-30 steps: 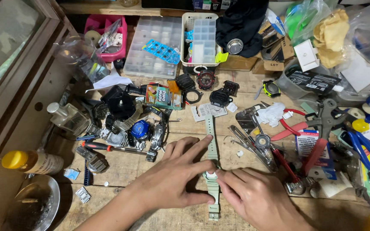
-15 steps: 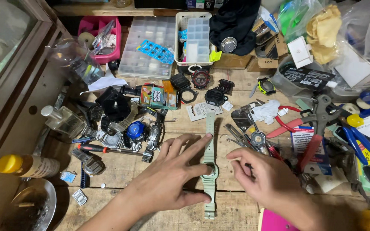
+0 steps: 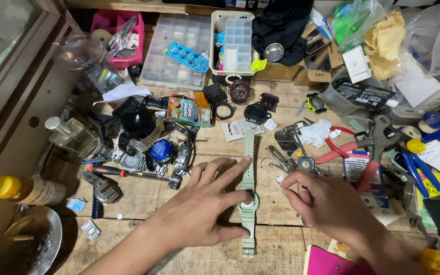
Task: The person uses a small screwdriver to unscrew the back of a light green wristwatch. They remove the back cover, place it on the table, and then use the screwdriver to adjust the internal components of the watch.
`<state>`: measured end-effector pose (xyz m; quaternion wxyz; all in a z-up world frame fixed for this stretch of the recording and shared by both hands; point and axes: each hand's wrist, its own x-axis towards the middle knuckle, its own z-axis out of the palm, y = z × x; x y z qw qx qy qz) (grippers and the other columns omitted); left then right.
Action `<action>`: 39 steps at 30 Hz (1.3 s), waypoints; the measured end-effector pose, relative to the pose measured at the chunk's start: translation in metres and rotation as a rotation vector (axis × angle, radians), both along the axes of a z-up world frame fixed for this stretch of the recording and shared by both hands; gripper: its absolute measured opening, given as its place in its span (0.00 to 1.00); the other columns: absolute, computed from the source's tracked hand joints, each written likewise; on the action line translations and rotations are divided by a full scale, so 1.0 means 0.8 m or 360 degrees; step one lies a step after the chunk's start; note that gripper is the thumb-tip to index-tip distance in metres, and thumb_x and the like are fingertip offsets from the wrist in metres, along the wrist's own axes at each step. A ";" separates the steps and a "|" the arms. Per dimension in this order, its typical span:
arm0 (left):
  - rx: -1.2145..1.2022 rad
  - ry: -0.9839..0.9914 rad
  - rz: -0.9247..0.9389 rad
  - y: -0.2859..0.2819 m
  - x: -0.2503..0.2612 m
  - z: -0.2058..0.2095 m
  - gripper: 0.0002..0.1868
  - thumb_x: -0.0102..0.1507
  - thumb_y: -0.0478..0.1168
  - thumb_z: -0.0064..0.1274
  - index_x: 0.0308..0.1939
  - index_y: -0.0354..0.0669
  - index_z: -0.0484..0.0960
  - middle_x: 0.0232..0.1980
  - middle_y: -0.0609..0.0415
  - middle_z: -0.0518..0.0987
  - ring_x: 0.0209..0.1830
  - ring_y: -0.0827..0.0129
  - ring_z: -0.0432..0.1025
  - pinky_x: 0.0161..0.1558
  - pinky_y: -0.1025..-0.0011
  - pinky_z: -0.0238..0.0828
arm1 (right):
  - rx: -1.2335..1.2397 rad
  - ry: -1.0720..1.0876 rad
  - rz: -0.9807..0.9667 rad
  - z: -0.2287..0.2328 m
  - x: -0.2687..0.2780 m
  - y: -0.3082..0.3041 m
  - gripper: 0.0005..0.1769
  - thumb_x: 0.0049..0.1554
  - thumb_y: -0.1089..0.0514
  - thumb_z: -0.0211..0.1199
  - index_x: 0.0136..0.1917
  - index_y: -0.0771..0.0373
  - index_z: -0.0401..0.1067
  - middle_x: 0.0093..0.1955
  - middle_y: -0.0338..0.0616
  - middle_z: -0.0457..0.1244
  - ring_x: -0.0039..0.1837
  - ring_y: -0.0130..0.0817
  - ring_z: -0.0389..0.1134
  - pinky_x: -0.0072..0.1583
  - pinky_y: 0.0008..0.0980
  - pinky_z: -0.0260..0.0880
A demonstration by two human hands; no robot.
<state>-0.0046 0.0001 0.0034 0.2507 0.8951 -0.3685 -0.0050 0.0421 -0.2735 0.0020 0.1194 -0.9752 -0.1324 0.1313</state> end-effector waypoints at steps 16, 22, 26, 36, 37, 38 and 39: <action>-0.0011 0.0455 -0.0099 0.002 0.015 -0.009 0.22 0.61 0.53 0.61 0.50 0.52 0.69 0.84 0.41 0.42 0.74 0.41 0.42 0.58 0.43 0.46 | 0.0647 -0.0434 0.0529 -0.025 0.010 -0.011 0.02 0.56 0.53 0.66 0.43 0.49 0.76 0.40 0.28 0.66 0.43 0.26 0.69 0.44 0.28 0.67; -0.0069 0.0472 -0.0089 0.001 0.014 -0.009 0.19 0.61 0.50 0.60 0.50 0.53 0.68 0.85 0.43 0.43 0.73 0.44 0.44 0.59 0.42 0.46 | 0.0463 -0.0345 0.0562 -0.050 0.015 -0.017 0.06 0.58 0.48 0.67 0.42 0.46 0.74 0.38 0.28 0.60 0.45 0.28 0.65 0.49 0.31 0.65; -0.0057 0.0471 -0.0078 0.002 0.017 -0.018 0.17 0.62 0.46 0.58 0.50 0.55 0.67 0.85 0.41 0.42 0.73 0.44 0.44 0.59 0.44 0.46 | 0.0458 -0.0315 0.0552 -0.060 0.020 -0.018 0.05 0.59 0.48 0.66 0.42 0.46 0.74 0.38 0.28 0.62 0.45 0.27 0.66 0.48 0.32 0.66; -0.0063 0.0414 -0.0088 0.003 0.022 -0.030 0.17 0.60 0.40 0.53 0.50 0.58 0.67 0.84 0.42 0.43 0.73 0.45 0.45 0.62 0.43 0.42 | 0.0535 -0.0476 0.0652 -0.076 0.026 -0.018 0.04 0.56 0.53 0.67 0.40 0.45 0.74 0.35 0.28 0.62 0.42 0.26 0.66 0.44 0.29 0.67; -0.0068 0.0425 -0.0087 0.003 0.021 -0.030 0.18 0.59 0.38 0.53 0.50 0.57 0.67 0.84 0.42 0.43 0.73 0.44 0.44 0.62 0.43 0.42 | 0.0497 -0.0433 0.0631 -0.075 0.025 -0.018 0.04 0.55 0.54 0.67 0.40 0.45 0.74 0.35 0.27 0.62 0.43 0.26 0.66 0.43 0.29 0.67; -0.0073 0.0437 -0.0087 0.003 0.021 -0.029 0.18 0.59 0.36 0.52 0.50 0.57 0.68 0.84 0.42 0.43 0.73 0.44 0.44 0.63 0.42 0.42 | 0.0458 -0.0389 0.0611 -0.075 0.025 -0.017 0.04 0.54 0.55 0.66 0.40 0.44 0.73 0.36 0.27 0.63 0.43 0.25 0.66 0.43 0.30 0.67; -0.0073 0.0441 -0.0084 0.002 0.020 -0.026 0.18 0.59 0.36 0.52 0.50 0.57 0.68 0.84 0.42 0.43 0.73 0.44 0.44 0.63 0.42 0.42 | 0.0459 -0.0384 0.0612 -0.075 0.025 -0.017 0.04 0.54 0.55 0.66 0.40 0.44 0.73 0.36 0.27 0.63 0.43 0.25 0.66 0.43 0.30 0.67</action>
